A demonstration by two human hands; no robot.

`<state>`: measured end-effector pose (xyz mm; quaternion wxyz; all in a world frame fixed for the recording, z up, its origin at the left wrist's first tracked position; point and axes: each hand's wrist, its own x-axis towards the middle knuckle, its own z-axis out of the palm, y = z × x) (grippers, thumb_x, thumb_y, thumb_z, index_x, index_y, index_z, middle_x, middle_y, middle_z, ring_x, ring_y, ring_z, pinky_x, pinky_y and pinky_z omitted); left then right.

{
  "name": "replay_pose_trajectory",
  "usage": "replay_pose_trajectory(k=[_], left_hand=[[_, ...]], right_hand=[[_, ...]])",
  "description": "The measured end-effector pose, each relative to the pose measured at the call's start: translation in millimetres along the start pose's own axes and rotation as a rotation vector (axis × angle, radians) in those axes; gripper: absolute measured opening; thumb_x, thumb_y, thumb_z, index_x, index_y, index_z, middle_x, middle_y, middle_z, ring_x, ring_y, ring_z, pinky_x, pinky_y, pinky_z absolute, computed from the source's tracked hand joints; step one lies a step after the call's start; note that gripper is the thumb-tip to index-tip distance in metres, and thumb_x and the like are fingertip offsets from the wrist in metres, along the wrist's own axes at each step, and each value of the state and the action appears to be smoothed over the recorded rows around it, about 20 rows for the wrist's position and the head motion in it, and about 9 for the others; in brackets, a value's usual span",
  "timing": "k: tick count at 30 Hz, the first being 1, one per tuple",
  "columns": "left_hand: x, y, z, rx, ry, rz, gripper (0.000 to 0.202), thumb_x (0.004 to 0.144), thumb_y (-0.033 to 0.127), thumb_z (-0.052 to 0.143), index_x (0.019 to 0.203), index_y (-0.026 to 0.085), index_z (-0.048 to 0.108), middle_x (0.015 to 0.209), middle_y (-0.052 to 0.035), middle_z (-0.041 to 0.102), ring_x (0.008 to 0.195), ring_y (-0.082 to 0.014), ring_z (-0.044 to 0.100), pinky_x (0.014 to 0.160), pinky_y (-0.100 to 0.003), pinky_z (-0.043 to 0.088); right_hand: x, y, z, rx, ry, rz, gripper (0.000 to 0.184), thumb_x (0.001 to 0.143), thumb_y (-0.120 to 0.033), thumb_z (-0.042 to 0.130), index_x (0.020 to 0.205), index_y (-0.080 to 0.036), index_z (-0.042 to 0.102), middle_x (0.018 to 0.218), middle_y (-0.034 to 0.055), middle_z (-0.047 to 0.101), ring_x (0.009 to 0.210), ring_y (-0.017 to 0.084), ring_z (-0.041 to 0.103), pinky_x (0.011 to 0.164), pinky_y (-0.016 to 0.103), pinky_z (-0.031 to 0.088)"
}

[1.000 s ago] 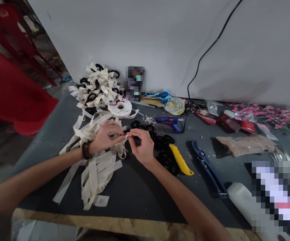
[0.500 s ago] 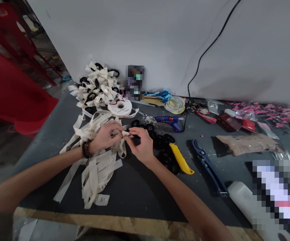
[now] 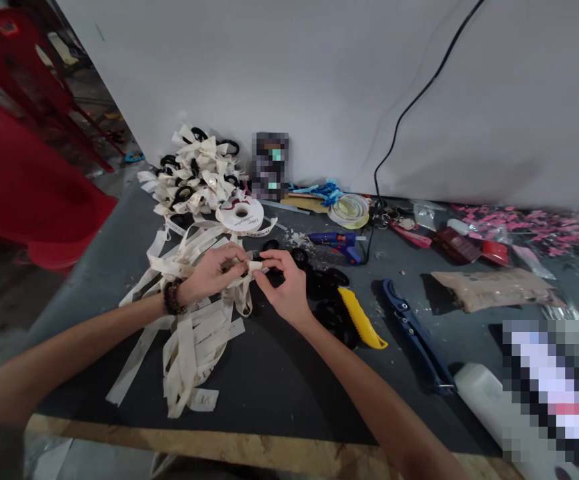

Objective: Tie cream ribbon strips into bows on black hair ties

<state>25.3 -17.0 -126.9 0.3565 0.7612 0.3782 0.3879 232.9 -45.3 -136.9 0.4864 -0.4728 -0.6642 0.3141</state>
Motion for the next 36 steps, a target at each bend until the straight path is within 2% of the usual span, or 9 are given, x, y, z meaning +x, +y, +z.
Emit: replay_pose_trajectory(k=[8, 11, 16, 19, 23, 26, 29, 32, 36], left_hand=[[0.4, 0.6, -4.1, -0.121, -0.03, -0.028, 0.036, 0.106, 0.052, 0.065, 0.09, 0.022, 0.077, 0.089, -0.0052, 0.075, 0.072, -0.0162, 0.068, 0.059, -0.025, 0.053], [-0.1, -1.6, -2.7, -0.137, -0.021, -0.028, 0.03, 0.104, 0.048, 0.067, 0.093, 0.022, 0.078, 0.091, -0.0053, 0.076, 0.072, -0.0157, 0.068, 0.059, -0.024, 0.053], [-1.0, -3.4, 0.7, -0.114, -0.012, -0.046, 0.012, 0.098, 0.029, 0.071, 0.097, 0.022, 0.08, 0.097, -0.0062, 0.077, 0.072, -0.0146, 0.069, 0.057, -0.023, 0.052], [-0.5, -1.1, -0.9, -0.07, 0.007, -0.015, 0.009, 0.096, 0.024, 0.071, 0.095, 0.022, 0.08, 0.096, -0.0058, 0.078, 0.08, -0.0166, 0.072, 0.067, -0.025, 0.057], [0.3, 3.1, -3.2, -0.02, -0.004, -0.019, 0.012, 0.1, 0.028, 0.069, 0.098, 0.021, 0.078, 0.098, -0.0071, 0.079, 0.092, -0.0199, 0.074, 0.08, -0.029, 0.06], [-0.3, 3.6, -1.6, -0.032, 0.004, -0.074, 0.013, 0.101, 0.032, 0.068, 0.103, 0.02, 0.073, 0.098, -0.0061, 0.078, 0.088, -0.0178, 0.072, 0.069, -0.024, 0.055], [-1.4, 3.1, 0.5, -0.046, 0.013, -0.075, 0.008, 0.1, 0.027, 0.063, 0.1, 0.02, 0.068, 0.095, -0.0038, 0.075, 0.078, -0.0141, 0.069, 0.062, -0.02, 0.05], [-1.8, 3.0, 0.4, -0.029, 0.008, -0.004, 0.011, 0.1, 0.02, 0.059, 0.096, 0.02, 0.069, 0.094, -0.0044, 0.074, 0.076, -0.0135, 0.067, 0.064, -0.021, 0.051], [-1.1, 1.1, -0.5, 0.019, 0.021, 0.05, 0.013, 0.099, 0.019, 0.062, 0.094, 0.02, 0.074, 0.092, -0.0056, 0.074, 0.079, -0.0156, 0.067, 0.068, -0.024, 0.054]], right_hand=[[0.4, -2.6, -0.4, -0.002, -0.007, -0.006, 0.023, 0.092, -0.038, 0.077, 0.112, -0.029, 0.069, 0.093, 0.0011, 0.084, 0.083, 0.024, 0.082, 0.08, 0.04, 0.068], [1.1, -3.9, -0.1, 0.006, -0.002, 0.011, 0.023, 0.09, -0.037, 0.078, 0.11, -0.03, 0.069, 0.092, 0.0009, 0.085, 0.083, 0.024, 0.083, 0.08, 0.04, 0.068], [0.3, -5.2, 0.2, -0.001, 0.022, -0.001, 0.024, 0.089, -0.035, 0.077, 0.111, -0.03, 0.068, 0.09, 0.0005, 0.085, 0.079, 0.023, 0.082, 0.078, 0.038, 0.067], [-0.6, -4.9, 0.5, -0.011, 0.018, -0.03, 0.022, 0.092, -0.035, 0.076, 0.111, -0.029, 0.068, 0.09, 0.0006, 0.085, 0.079, 0.022, 0.082, 0.077, 0.036, 0.066], [-0.4, -3.3, 1.1, -0.035, -0.013, -0.009, 0.025, 0.092, -0.036, 0.076, 0.113, -0.028, 0.068, 0.088, 0.0008, 0.084, 0.077, 0.021, 0.08, 0.072, 0.034, 0.063], [1.1, -2.5, 1.2, -0.023, -0.04, 0.026, 0.025, 0.091, -0.036, 0.076, 0.113, -0.027, 0.069, 0.085, 0.0002, 0.083, 0.071, 0.02, 0.076, 0.066, 0.032, 0.061], [2.8, -2.8, 0.6, -0.007, -0.071, 0.033, 0.022, 0.09, -0.035, 0.076, 0.11, -0.028, 0.071, 0.086, 0.0004, 0.083, 0.07, 0.02, 0.075, 0.065, 0.032, 0.06], [3.4, -3.8, -0.5, -0.012, -0.087, 0.017, 0.018, 0.09, -0.034, 0.076, 0.107, -0.028, 0.074, 0.09, 0.0012, 0.084, 0.075, 0.02, 0.076, 0.069, 0.033, 0.061], [2.7, -3.7, -1.2, -0.027, -0.087, 0.01, 0.012, 0.093, -0.038, 0.076, 0.099, -0.027, 0.077, 0.089, 0.0013, 0.084, 0.076, 0.02, 0.076, 0.072, 0.032, 0.061]])
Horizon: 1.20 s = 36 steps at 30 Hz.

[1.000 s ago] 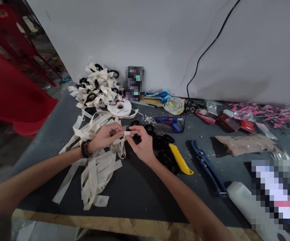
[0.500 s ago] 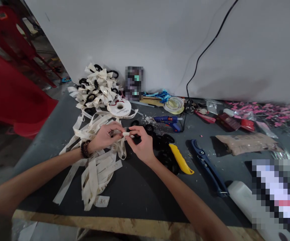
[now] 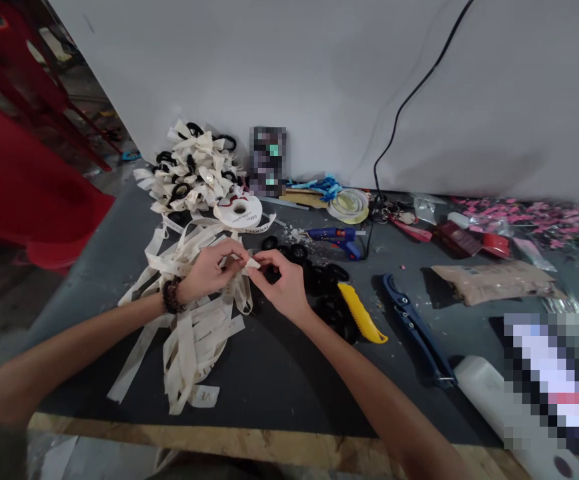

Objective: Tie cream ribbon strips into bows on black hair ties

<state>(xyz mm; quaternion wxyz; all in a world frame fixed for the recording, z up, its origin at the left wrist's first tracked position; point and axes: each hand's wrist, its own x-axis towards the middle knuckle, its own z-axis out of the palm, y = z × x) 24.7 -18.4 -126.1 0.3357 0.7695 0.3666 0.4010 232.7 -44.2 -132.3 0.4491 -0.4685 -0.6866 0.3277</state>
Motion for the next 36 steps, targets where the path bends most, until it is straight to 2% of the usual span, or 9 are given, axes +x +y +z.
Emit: replay_pose_trajectory(k=[5, 10, 12, 18, 23, 27, 30, 33, 36], left_hand=[[0.3, -2.9, 0.3, 0.001, -0.005, 0.054, 0.018, 0.096, 0.014, 0.061, 0.092, 0.021, 0.077, 0.087, -0.0057, 0.073, 0.092, -0.0198, 0.072, 0.071, -0.025, 0.054], [1.3, 1.6, -0.5, -0.04, -0.017, 0.031, 0.015, 0.1, 0.025, 0.064, 0.095, 0.021, 0.077, 0.092, -0.006, 0.076, 0.092, -0.0195, 0.071, 0.078, -0.028, 0.055], [2.1, 3.4, -0.9, -0.067, -0.026, -0.003, 0.015, 0.098, 0.034, 0.07, 0.093, 0.021, 0.076, 0.093, -0.0059, 0.077, 0.092, -0.0196, 0.071, 0.081, -0.029, 0.056], [4.0, 4.8, -2.2, -0.214, -0.134, -0.176, 0.037, 0.088, 0.055, 0.085, 0.083, 0.02, 0.075, 0.093, -0.006, 0.075, 0.073, -0.0147, 0.065, 0.065, -0.025, 0.05], [5.8, 2.0, -1.7, -0.39, -0.068, -0.239, 0.046, 0.079, 0.058, 0.094, 0.074, 0.02, 0.069, 0.083, -0.0044, 0.072, 0.075, -0.0156, 0.067, 0.069, -0.027, 0.054], [7.3, -4.2, -0.7, -0.575, 0.052, -0.293, 0.055, 0.067, 0.055, 0.104, 0.094, 0.02, 0.072, 0.08, -0.0003, 0.071, 0.071, -0.0132, 0.065, 0.066, -0.024, 0.054], [7.0, -5.6, -0.9, -0.715, 0.044, -0.35, 0.072, 0.066, 0.058, 0.104, 0.118, 0.022, 0.069, 0.076, 0.0048, 0.068, 0.06, -0.0092, 0.057, 0.058, -0.021, 0.049], [6.3, -3.0, -1.5, -0.786, -0.003, -0.359, 0.077, 0.071, 0.06, 0.102, 0.129, 0.025, 0.067, 0.075, 0.0072, 0.064, 0.058, -0.0081, 0.056, 0.055, -0.02, 0.048], [6.1, 0.4, -2.3, -0.788, -0.011, -0.35, 0.069, 0.078, 0.061, 0.097, 0.129, 0.024, 0.07, 0.083, 0.0026, 0.068, 0.066, -0.0103, 0.063, 0.059, -0.021, 0.051]], right_hand=[[-0.7, 2.9, 1.2, -0.002, 0.025, -0.013, 0.012, 0.094, -0.039, 0.075, 0.092, -0.027, 0.077, 0.087, 0.0009, 0.083, 0.075, 0.02, 0.076, 0.072, 0.032, 0.061], [-0.7, 3.8, 1.0, 0.0, 0.069, -0.013, 0.011, 0.095, -0.039, 0.075, 0.095, -0.028, 0.078, 0.087, 0.0008, 0.084, 0.076, 0.021, 0.078, 0.072, 0.033, 0.061], [-1.1, 3.1, 0.7, 0.01, 0.086, -0.015, 0.012, 0.096, -0.04, 0.075, 0.097, -0.028, 0.077, 0.087, 0.001, 0.084, 0.076, 0.021, 0.078, 0.072, 0.033, 0.062], [-4.8, 2.2, 1.4, 0.039, 0.111, -0.032, 0.018, 0.098, -0.047, 0.073, 0.1, -0.029, 0.074, 0.089, 0.0019, 0.084, 0.079, 0.022, 0.079, 0.074, 0.035, 0.063], [-5.3, 5.5, 2.0, 0.064, 0.134, 0.009, 0.034, 0.099, -0.059, 0.073, 0.113, -0.029, 0.069, 0.087, 0.0022, 0.082, 0.073, 0.022, 0.075, 0.068, 0.037, 0.06], [-3.1, 6.4, 0.4, 0.106, 0.121, -0.021, 0.051, 0.099, -0.065, 0.073, 0.133, -0.028, 0.062, 0.106, 0.0068, 0.084, 0.084, 0.024, 0.076, 0.075, 0.04, 0.06], [-1.7, 4.9, -0.3, 0.093, 0.089, -0.049, 0.052, 0.099, -0.061, 0.073, 0.137, -0.028, 0.064, 0.115, 0.0081, 0.084, 0.084, 0.023, 0.075, 0.072, 0.039, 0.059], [-1.7, 4.1, 0.1, 0.061, 0.06, -0.049, 0.034, 0.101, -0.054, 0.072, 0.122, -0.028, 0.073, 0.107, 0.0047, 0.084, 0.077, 0.021, 0.073, 0.069, 0.036, 0.059], [-3.0, 5.4, 0.9, 0.018, 0.103, 0.003, 0.026, 0.101, -0.052, 0.069, 0.099, -0.028, 0.077, 0.086, 0.0017, 0.08, 0.069, 0.02, 0.069, 0.065, 0.035, 0.057]])
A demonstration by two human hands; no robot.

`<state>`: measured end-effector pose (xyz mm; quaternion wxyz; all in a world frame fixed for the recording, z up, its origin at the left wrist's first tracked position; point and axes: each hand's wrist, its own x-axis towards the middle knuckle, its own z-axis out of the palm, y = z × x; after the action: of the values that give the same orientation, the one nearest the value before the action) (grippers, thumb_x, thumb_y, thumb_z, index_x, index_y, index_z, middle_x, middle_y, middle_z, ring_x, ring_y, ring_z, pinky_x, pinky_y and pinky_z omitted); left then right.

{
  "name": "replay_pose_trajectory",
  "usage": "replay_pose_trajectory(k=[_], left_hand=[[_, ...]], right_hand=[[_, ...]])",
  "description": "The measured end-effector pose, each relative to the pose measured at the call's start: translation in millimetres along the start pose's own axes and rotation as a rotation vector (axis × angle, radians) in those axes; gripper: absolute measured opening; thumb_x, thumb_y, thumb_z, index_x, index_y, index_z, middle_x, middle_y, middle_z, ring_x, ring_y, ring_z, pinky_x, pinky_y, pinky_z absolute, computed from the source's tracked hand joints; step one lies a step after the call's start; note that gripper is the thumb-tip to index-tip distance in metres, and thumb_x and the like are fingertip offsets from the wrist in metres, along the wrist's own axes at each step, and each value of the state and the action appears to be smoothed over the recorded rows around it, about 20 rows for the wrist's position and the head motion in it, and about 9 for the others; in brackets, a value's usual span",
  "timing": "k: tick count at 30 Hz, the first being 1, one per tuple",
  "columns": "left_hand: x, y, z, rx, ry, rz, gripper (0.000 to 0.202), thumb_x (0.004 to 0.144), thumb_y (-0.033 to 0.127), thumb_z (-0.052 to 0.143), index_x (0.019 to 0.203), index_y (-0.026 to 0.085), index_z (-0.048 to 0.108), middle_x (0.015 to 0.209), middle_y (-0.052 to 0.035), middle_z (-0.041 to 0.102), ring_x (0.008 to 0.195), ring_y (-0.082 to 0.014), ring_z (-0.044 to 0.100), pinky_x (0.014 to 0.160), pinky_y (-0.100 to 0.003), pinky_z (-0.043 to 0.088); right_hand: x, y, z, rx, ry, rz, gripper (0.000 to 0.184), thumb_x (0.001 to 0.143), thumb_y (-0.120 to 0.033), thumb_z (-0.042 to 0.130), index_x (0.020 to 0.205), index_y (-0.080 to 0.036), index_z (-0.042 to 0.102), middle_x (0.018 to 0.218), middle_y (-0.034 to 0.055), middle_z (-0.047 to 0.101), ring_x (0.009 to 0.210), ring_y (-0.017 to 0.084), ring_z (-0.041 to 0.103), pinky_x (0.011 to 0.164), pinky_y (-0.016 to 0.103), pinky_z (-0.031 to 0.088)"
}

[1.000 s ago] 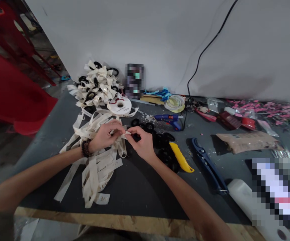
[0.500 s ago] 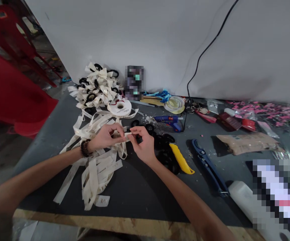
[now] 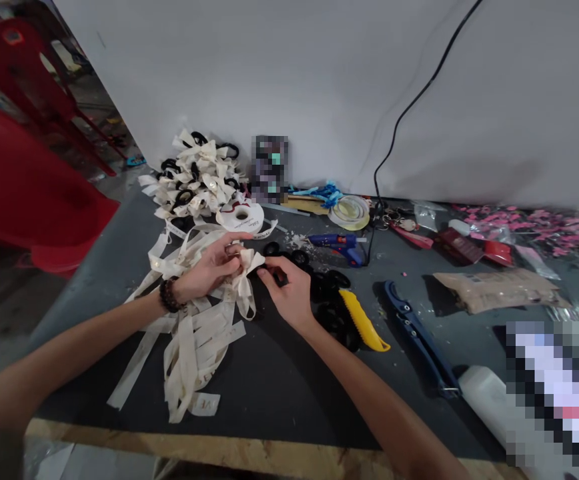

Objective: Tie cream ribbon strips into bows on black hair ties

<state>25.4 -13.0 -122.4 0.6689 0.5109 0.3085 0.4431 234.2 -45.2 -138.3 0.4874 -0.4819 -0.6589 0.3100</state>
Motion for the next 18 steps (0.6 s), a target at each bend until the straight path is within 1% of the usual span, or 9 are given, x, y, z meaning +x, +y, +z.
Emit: replay_pose_trajectory(k=[2, 4, 6, 9, 11, 13, 16, 18], left_hand=[[-0.8, 1.4, 0.6, 0.017, -0.023, -0.004, 0.065, 0.081, 0.061, 0.095, 0.128, 0.023, 0.072, 0.088, -0.0017, 0.073, 0.074, -0.0135, 0.069, 0.065, -0.024, 0.055], [-1.8, 2.0, 0.3, 0.042, -0.073, -0.019, 0.062, 0.083, 0.058, 0.094, 0.13, 0.023, 0.072, 0.088, -0.003, 0.075, 0.079, -0.0158, 0.072, 0.07, -0.026, 0.058], [-2.9, 1.6, -0.5, 0.074, -0.121, -0.026, 0.062, 0.085, 0.054, 0.094, 0.133, 0.023, 0.071, 0.086, -0.0022, 0.076, 0.08, -0.0163, 0.074, 0.072, -0.026, 0.059], [-3.8, -0.4, -2.0, 0.1, -0.149, -0.035, 0.067, 0.083, 0.049, 0.096, 0.138, 0.023, 0.068, 0.086, -0.0015, 0.078, 0.08, -0.0168, 0.076, 0.073, -0.026, 0.06], [-3.7, -1.6, -2.7, 0.097, -0.177, -0.055, 0.074, 0.078, 0.047, 0.099, 0.14, 0.023, 0.066, 0.086, -0.0018, 0.079, 0.082, -0.0185, 0.078, 0.074, -0.027, 0.061], [-3.6, -1.6, -2.7, 0.102, -0.2, -0.071, 0.077, 0.077, 0.045, 0.1, 0.141, 0.023, 0.064, 0.085, -0.0011, 0.079, 0.081, -0.0185, 0.078, 0.074, -0.027, 0.06], [-4.5, 1.2, -1.7, 0.145, -0.192, -0.071, 0.068, 0.081, 0.042, 0.097, 0.137, 0.022, 0.064, 0.082, 0.0015, 0.076, 0.076, -0.0152, 0.076, 0.069, -0.024, 0.056], [-5.6, 3.6, -0.2, 0.164, -0.194, -0.071, 0.069, 0.081, 0.041, 0.096, 0.137, 0.022, 0.061, 0.08, 0.0029, 0.075, 0.073, -0.0147, 0.075, 0.066, -0.023, 0.055]], right_hand=[[-0.8, 0.9, 0.0, -0.012, 0.074, 0.033, 0.025, 0.099, -0.05, 0.07, 0.095, -0.027, 0.077, 0.079, 0.001, 0.078, 0.066, 0.02, 0.066, 0.063, 0.035, 0.056], [-1.0, 0.5, -0.2, -0.008, 0.116, 0.038, 0.02, 0.097, -0.046, 0.072, 0.095, -0.027, 0.078, 0.078, 0.0009, 0.078, 0.066, 0.02, 0.066, 0.062, 0.034, 0.056], [-0.5, -1.4, -0.5, -0.017, 0.087, 0.019, 0.014, 0.095, -0.04, 0.072, 0.093, -0.027, 0.079, 0.08, 0.0011, 0.08, 0.066, 0.02, 0.068, 0.063, 0.034, 0.056], [0.6, -4.9, -1.0, -0.055, 0.025, 0.019, 0.011, 0.091, -0.033, 0.071, 0.086, -0.028, 0.079, 0.079, 0.0007, 0.081, 0.065, 0.02, 0.068, 0.061, 0.033, 0.055], [0.9, -6.2, -1.5, -0.072, 0.031, 0.045, 0.009, 0.088, -0.03, 0.072, 0.081, -0.028, 0.077, 0.073, -0.0008, 0.078, 0.061, 0.02, 0.066, 0.059, 0.032, 0.053], [0.6, -6.6, -2.0, -0.085, 0.037, 0.046, 0.007, 0.086, -0.027, 0.072, 0.08, -0.028, 0.075, 0.069, -0.0021, 0.075, 0.059, 0.019, 0.065, 0.058, 0.031, 0.052], [-1.5, -7.3, -2.4, -0.121, 0.023, -0.035, 0.01, 0.084, -0.021, 0.069, 0.082, -0.028, 0.075, 0.075, -0.0005, 0.078, 0.064, 0.02, 0.068, 0.061, 0.032, 0.055], [-3.5, -8.3, -2.4, -0.16, 0.029, -0.079, 0.014, 0.084, -0.019, 0.066, 0.084, -0.028, 0.076, 0.081, 0.0012, 0.08, 0.068, 0.021, 0.07, 0.065, 0.033, 0.058]])
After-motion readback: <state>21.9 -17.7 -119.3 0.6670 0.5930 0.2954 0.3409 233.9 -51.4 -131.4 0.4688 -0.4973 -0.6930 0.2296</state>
